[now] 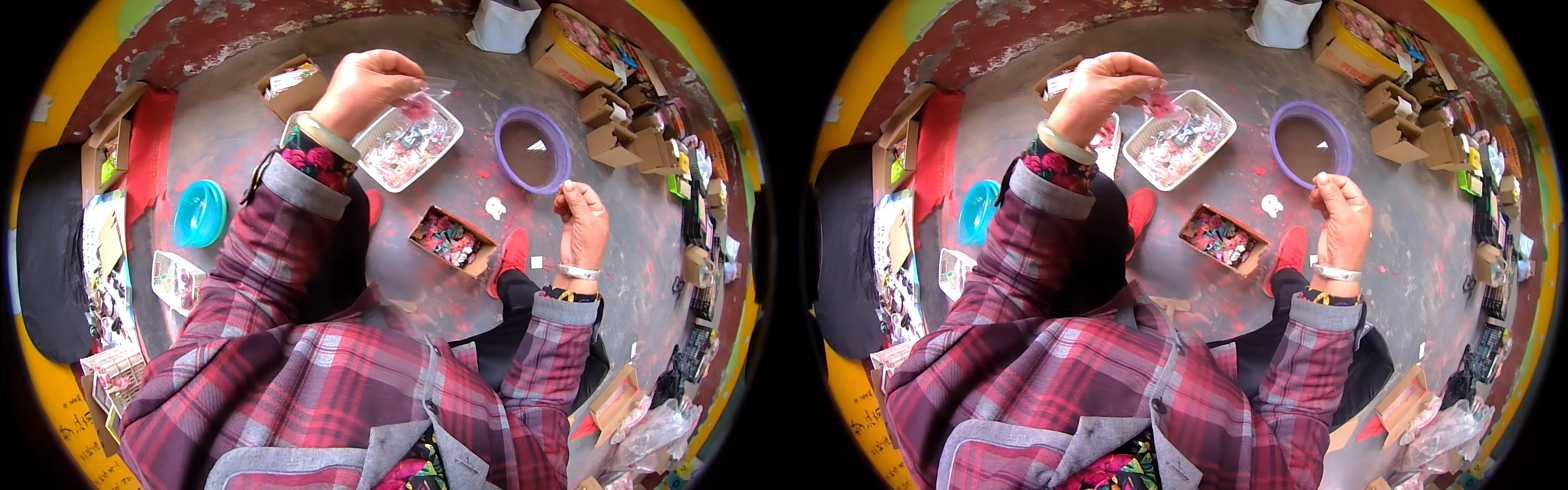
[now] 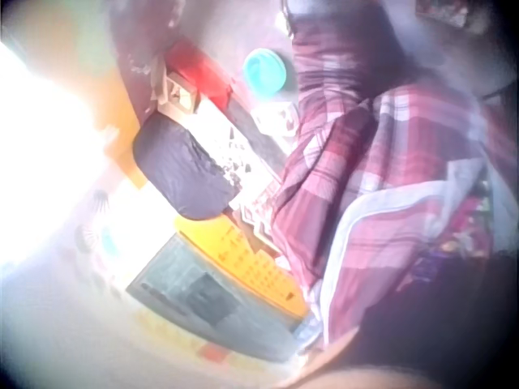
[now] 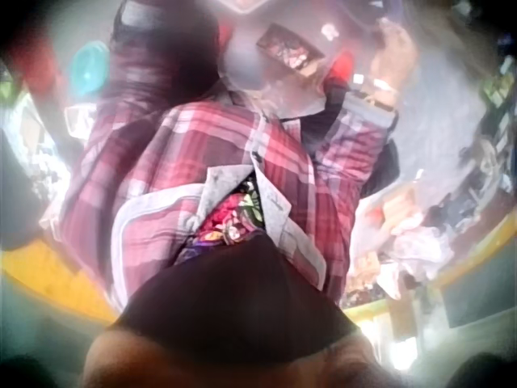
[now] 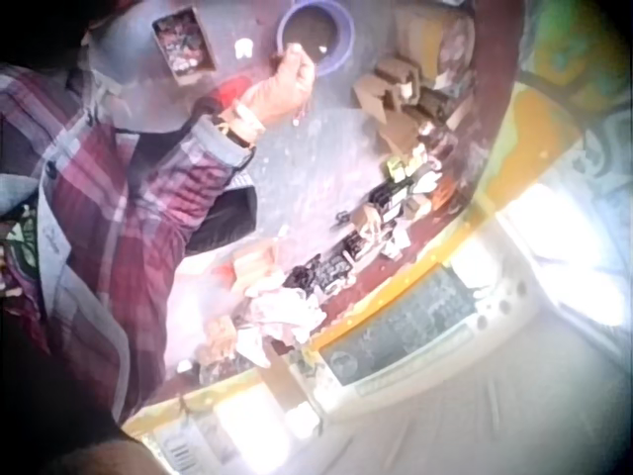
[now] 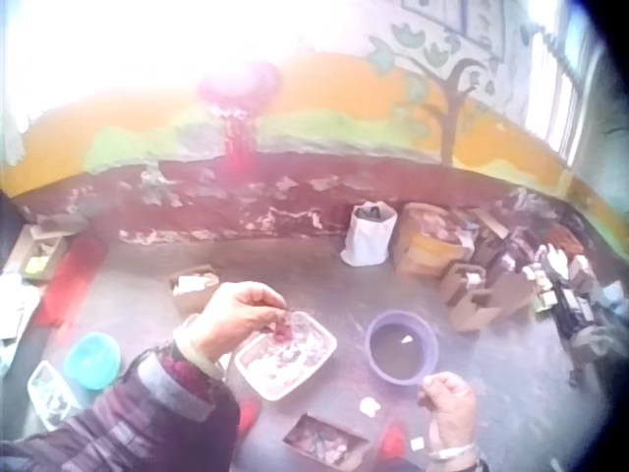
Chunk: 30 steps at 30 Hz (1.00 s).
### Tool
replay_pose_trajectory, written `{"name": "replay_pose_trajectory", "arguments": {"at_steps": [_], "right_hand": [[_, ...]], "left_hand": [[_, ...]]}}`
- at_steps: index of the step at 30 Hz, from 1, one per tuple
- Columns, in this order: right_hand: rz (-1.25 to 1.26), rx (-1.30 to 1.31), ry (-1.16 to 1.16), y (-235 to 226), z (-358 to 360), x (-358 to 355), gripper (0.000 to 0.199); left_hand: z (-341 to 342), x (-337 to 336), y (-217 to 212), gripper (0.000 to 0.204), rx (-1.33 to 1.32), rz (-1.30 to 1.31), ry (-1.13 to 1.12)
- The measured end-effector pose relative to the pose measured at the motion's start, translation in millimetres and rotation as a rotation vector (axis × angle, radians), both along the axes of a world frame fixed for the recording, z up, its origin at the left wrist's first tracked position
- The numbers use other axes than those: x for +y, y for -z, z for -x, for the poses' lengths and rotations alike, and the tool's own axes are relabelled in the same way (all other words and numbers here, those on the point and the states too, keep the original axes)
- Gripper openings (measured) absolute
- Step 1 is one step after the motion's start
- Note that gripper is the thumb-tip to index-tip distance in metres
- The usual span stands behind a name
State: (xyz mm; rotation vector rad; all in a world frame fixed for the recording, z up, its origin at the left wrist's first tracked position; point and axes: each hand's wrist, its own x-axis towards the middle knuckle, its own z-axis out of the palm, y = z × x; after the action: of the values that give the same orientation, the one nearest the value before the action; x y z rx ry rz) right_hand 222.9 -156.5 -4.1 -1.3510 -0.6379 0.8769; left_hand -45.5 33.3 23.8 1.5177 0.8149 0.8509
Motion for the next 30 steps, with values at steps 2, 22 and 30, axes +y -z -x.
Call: {"name": "replay_pose_trajectory", "arguments": {"at_steps": [2, 22, 30], "right_hand": [[0.027, -0.009, -0.023, 1.1, 5.9, 0.5, 0.013], [0.246, -0.053, -0.152, 22.6, 29.2, 27.5, 0.012], [0.268, -0.053, -0.212, 27.6, 34.3, 32.7, 0.012]], "left_hand": [[14.3, 12.5, 4.7, 0.011, 0.063, 0.015, -0.022], [12.4, 68.3, 313.5, 0.014, 0.176, 0.564, -0.293], [97.3, 48.4, 343.3, 0.012, 0.060, 0.814, -0.548]]}}
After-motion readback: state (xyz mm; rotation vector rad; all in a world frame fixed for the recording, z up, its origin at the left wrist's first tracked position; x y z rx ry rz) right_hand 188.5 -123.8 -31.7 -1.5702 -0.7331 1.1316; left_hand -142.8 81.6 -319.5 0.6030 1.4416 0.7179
